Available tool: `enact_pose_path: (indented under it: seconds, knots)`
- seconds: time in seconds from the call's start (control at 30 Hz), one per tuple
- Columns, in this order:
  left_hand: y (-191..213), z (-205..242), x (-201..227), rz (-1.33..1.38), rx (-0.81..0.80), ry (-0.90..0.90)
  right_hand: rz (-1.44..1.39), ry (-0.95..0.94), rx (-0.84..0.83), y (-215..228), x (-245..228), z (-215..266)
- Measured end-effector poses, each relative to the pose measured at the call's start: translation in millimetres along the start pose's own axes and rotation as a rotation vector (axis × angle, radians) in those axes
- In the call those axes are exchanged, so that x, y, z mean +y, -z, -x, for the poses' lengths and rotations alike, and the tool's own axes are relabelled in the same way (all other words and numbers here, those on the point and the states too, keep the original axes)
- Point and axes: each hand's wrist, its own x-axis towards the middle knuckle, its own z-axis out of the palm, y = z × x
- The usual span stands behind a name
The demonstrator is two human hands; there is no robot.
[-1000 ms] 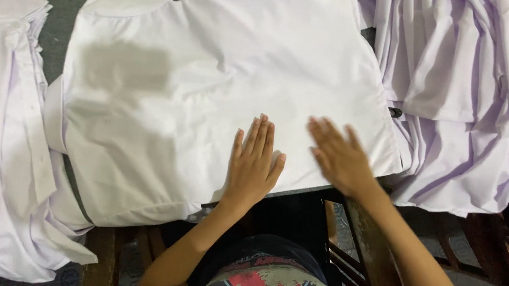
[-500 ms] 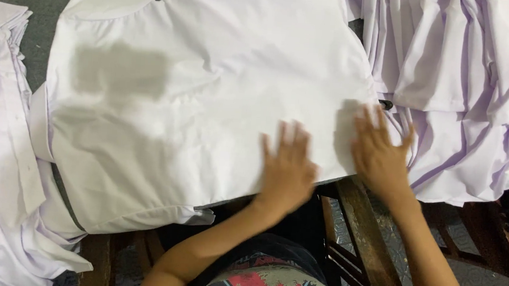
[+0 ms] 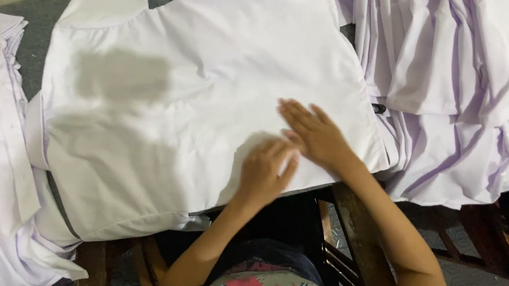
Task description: Folding a white long-sleeved shirt into a neat rectangle on a work table.
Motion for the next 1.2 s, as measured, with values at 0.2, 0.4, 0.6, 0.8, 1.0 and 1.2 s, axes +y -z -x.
enact_pose_path:
  seconds: [0.2, 0.4, 0.6, 0.8, 1.0, 1.2]
  knots:
    - [43, -13, 28, -0.204, -0.117, 0.106, 0.383, -0.338, 0.122, 9, 56, 24]
    - [36, -11, 24, -0.313, -0.071, 0.066, -0.033, -0.160, -0.055, -14, -3, -14]
    - [39, -10, 22, -0.292, -0.105, 0.067, 0.036, -0.291, -0.181, 17, 16, -13]
    - [40, -10, 21, -0.253, -0.137, 0.084, 0.366, -0.313, 0.216, 14, 71, 14]
    - [43, -10, 23, -0.206, -0.178, 0.120, 0.440, -0.359, 0.105, 7, 63, 16]
    - [31, 1, 8, -0.318, -0.138, -0.101, -0.120, -0.019, -0.101, -6, -37, -38]
